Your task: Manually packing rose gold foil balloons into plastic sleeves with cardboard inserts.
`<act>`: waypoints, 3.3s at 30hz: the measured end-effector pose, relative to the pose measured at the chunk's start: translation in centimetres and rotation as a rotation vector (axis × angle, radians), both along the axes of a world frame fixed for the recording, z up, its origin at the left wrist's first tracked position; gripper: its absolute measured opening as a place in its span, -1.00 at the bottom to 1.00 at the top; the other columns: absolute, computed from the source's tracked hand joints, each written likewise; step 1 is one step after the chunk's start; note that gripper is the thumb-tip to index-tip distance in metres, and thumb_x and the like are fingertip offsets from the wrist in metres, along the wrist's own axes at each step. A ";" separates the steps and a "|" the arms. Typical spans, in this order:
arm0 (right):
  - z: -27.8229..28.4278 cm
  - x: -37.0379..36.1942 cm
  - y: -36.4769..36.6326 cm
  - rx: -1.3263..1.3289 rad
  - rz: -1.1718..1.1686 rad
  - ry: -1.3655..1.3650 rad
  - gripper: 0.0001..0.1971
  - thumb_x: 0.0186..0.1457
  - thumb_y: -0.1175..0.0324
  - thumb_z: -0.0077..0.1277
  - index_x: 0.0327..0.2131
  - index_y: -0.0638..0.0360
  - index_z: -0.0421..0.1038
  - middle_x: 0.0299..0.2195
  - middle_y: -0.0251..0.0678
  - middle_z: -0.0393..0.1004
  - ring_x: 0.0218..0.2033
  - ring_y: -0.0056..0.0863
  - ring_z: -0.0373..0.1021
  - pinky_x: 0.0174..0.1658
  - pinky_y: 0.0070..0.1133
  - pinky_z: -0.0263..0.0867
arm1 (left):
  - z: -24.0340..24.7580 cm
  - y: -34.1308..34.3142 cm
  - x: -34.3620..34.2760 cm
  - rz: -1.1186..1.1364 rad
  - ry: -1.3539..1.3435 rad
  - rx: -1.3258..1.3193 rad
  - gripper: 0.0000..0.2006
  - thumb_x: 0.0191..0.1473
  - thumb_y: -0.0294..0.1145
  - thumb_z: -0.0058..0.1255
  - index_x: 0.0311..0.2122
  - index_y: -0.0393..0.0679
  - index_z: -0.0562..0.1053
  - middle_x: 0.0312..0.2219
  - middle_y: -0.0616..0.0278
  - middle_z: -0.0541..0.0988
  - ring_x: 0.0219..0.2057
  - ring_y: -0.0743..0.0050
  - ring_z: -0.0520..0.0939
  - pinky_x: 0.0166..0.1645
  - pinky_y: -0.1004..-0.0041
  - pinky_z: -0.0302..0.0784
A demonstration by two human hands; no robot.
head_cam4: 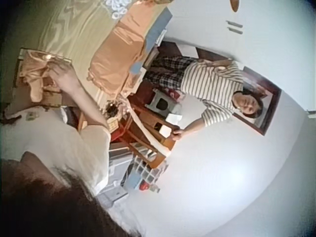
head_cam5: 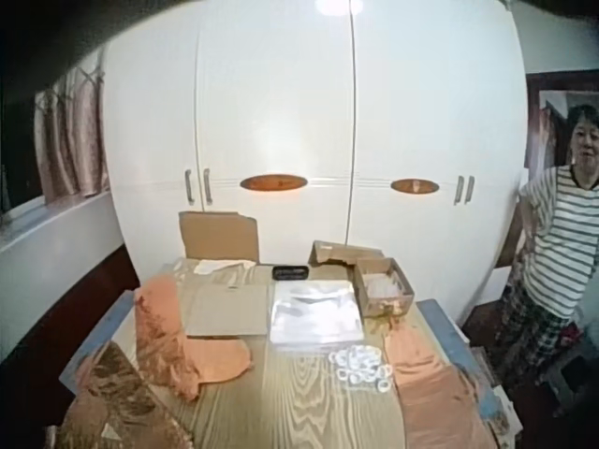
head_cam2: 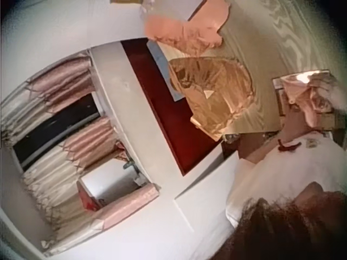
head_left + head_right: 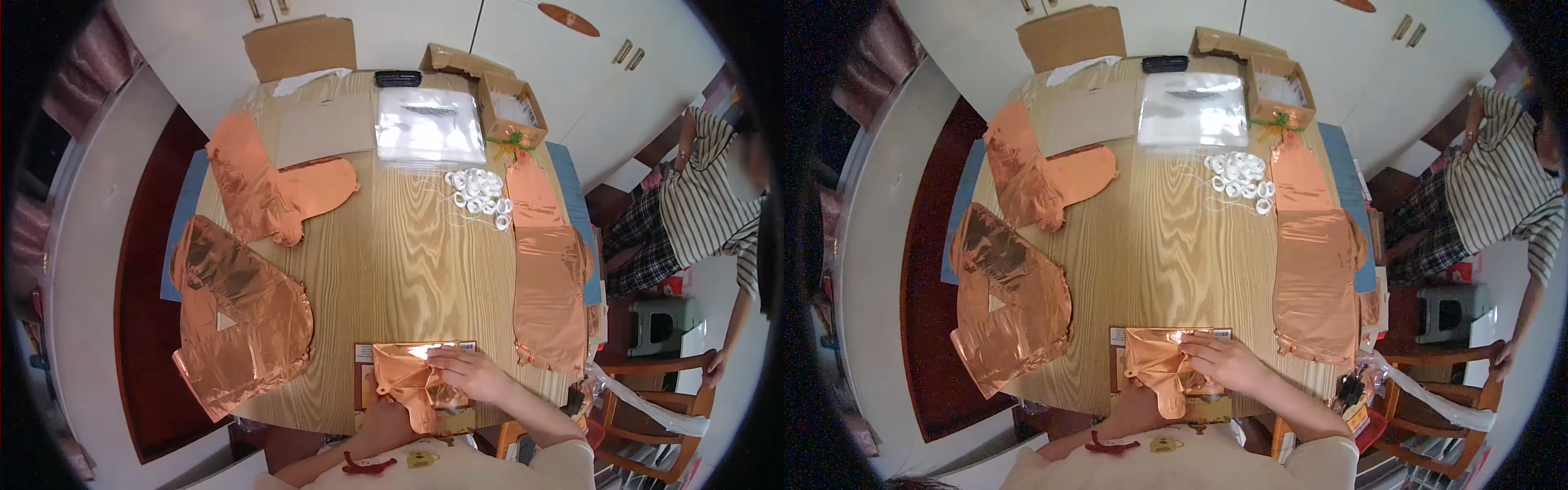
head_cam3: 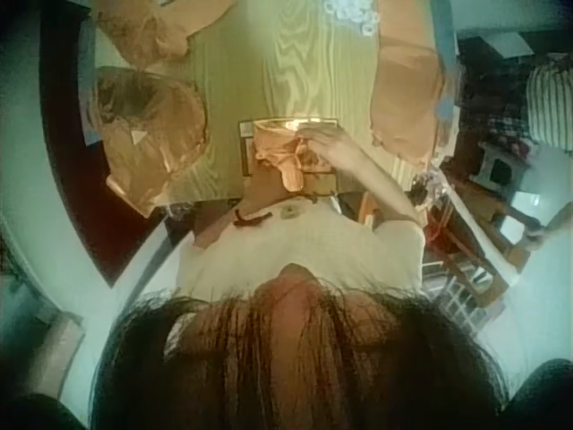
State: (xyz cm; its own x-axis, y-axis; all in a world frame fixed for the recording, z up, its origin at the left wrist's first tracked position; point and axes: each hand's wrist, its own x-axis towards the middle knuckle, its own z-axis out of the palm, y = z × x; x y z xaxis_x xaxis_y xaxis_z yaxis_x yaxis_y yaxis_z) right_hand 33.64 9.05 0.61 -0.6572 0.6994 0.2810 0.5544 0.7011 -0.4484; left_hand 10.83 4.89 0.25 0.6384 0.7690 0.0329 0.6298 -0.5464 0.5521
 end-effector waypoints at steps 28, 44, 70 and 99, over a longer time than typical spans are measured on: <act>3.4 0.9 1.7 -0.296 0.043 0.094 -0.61 0.09 0.18 0.04 -0.13 0.31 0.41 0.01 -0.05 0.40 0.08 -0.17 0.34 0.14 -0.36 0.29 | 0.7 7.6 -1.7 -0.174 0.254 0.147 -0.31 0.07 0.19 -0.08 0.20 -0.05 0.28 0.22 0.29 0.26 0.27 0.21 0.17 0.31 -0.10 -0.09; 0.5 -2.8 -2.5 -0.114 -0.361 -0.372 -0.23 0.09 -0.10 -0.02 0.16 0.38 0.19 0.19 0.05 0.19 0.25 -0.10 0.10 0.26 -0.18 -0.01 | 1.0 5.7 -3.1 -0.060 0.221 0.077 -0.32 0.10 0.08 -0.08 0.19 -0.23 0.24 0.21 0.05 0.26 0.25 0.15 0.24 0.28 -0.11 -0.03; 2.1 -4.2 -5.3 -0.104 -0.232 -0.201 -0.23 -0.10 -0.13 0.14 0.03 0.37 0.36 0.10 -0.10 0.32 0.19 -0.19 0.18 0.28 -0.21 -0.01 | -0.3 9.0 -0.9 -0.324 0.151 0.372 -0.44 0.10 -0.11 -0.08 0.21 -0.06 0.28 0.23 0.29 0.26 0.30 0.23 0.13 0.31 -0.03 0.00; 0.9 -4.1 -5.7 0.388 -0.137 -0.310 -0.78 -0.12 0.32 0.03 -0.31 0.05 0.46 -0.29 -0.46 0.45 -0.27 -0.56 0.36 -0.13 -0.51 0.21 | -1.2 9.2 -1.2 -0.333 0.113 0.332 -0.45 0.16 -0.09 -0.17 0.24 -0.03 0.24 0.26 0.35 0.22 0.32 0.17 0.11 0.33 -0.04 -0.12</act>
